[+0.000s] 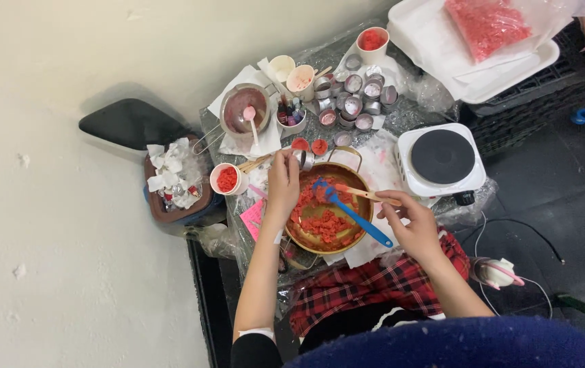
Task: Filling small metal containers with red wax using a spatula.
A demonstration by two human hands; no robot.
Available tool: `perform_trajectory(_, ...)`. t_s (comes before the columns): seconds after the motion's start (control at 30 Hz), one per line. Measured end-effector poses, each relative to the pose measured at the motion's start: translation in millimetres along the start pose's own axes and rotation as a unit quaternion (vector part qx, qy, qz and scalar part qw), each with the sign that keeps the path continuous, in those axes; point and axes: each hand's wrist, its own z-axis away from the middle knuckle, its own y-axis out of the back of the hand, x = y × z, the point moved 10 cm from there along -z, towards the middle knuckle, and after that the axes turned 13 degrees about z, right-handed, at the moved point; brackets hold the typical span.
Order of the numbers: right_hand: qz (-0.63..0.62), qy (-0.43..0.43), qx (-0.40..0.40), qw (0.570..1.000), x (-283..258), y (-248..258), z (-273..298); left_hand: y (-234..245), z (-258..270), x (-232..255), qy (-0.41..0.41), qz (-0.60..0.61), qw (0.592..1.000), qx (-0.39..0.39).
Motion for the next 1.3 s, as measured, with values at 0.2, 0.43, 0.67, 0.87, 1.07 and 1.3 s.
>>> perform_trajectory(0.2,-0.066,-0.037,0.035,0.997,33,7,8,-4,28,9,0.125,0.075,0.989,-0.002)
perform_trajectory(0.43,-0.209,-0.029,0.014,0.977,57,-20,-25,-38,62,18,0.076,0.295,0.946,-0.115)
perform_trajectory(0.67,-0.193,-0.018,-0.06,0.979,39,-67,-70,-39,63,55,0.03,0.106,0.989,-0.094)
perform_trajectory(0.87,-0.102,0.032,-0.179,0.978,-10,-94,-90,-41,61,60,0.005,0.072,0.993,-0.093)
perform_trajectory(1.07,-0.178,0.023,-0.284,0.942,-11,-110,-115,-18,61,-13,0.069,0.273,0.959,-0.027)
perform_trajectory(1.3,0.186,0.167,0.003,0.968,-25,-76,-193,22,69,39,0.004,-0.034,0.999,0.033)
